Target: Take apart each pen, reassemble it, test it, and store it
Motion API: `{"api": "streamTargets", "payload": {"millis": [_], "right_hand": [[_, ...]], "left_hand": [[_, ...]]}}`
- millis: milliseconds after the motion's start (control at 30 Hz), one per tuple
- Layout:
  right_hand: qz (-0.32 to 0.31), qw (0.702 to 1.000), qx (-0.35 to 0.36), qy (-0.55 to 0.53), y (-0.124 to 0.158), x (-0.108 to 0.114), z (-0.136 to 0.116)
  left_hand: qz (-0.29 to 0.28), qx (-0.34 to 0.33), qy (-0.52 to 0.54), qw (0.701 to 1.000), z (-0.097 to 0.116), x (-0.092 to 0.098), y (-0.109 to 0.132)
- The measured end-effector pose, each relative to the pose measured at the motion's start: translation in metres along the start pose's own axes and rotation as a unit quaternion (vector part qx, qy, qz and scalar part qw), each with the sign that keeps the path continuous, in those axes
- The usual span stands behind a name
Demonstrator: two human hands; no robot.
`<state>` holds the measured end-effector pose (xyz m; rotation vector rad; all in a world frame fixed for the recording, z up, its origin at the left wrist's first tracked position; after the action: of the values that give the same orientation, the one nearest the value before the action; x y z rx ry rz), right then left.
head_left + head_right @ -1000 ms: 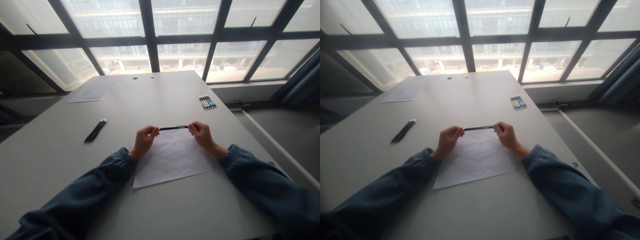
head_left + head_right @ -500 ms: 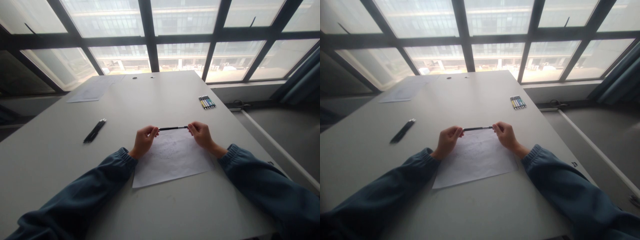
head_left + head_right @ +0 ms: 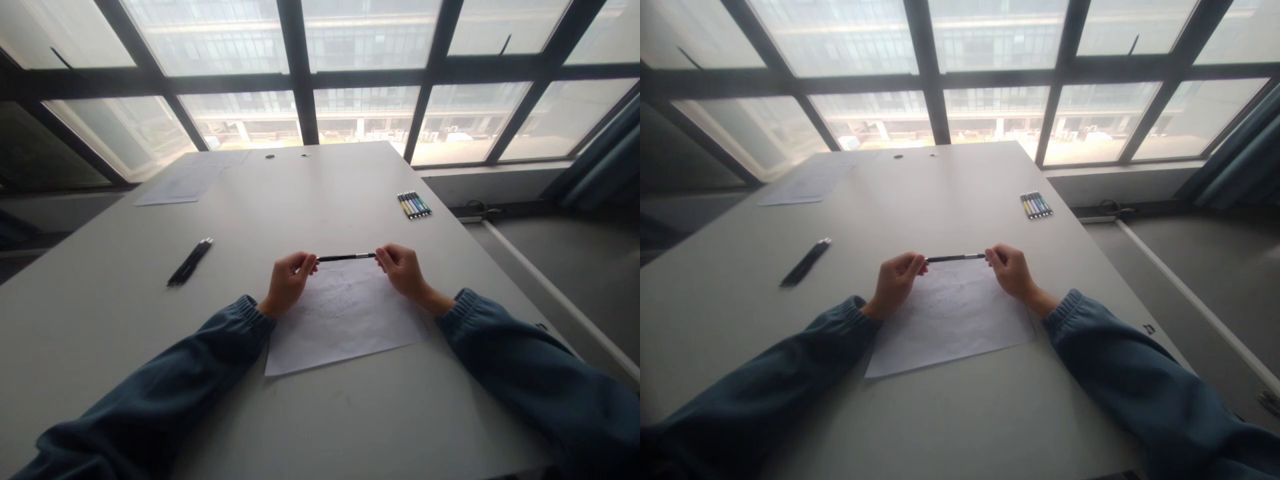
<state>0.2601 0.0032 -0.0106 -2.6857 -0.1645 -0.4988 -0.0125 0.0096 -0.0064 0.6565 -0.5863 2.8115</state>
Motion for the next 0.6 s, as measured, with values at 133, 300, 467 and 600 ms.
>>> {"api": "streamTargets", "payload": {"millis": [133,300,467,600], "right_hand": [[0.0,1.0,-0.003,0.0,-0.0003,0.0,0.0002],[-0.003,1.0,-0.004,-0.006,0.0001,-0.0005,0.0004],[-0.004,1.0,-0.003,-0.004,0.0,-0.0004,0.0],[-0.006,1.0,-0.004,-0.003,0.0002,0.0,0.0001]], "left_hand": [[0.0,-0.002,0.001,1.0,0.0004,0.0,-0.0002],[0.001,-0.004,0.0,1.0,0.0014,-0.0001,-0.0002],[0.002,-0.005,0.004,1.0,0.0008,-0.0002,-0.0002],[0.002,-0.009,0.004,1.0,0.0013,-0.0003,-0.0004]]}}
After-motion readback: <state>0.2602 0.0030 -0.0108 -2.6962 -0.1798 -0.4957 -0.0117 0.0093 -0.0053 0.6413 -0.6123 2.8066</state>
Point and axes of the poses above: each hand's wrist, its own y-axis away from the middle knuckle, its own x-axis out of the back of the hand, z = x × y, the point moved 2 cm from there along -y, towards the middle knuckle, and after that the axes turned 11 degrees about -z, right-handed, at the moved point
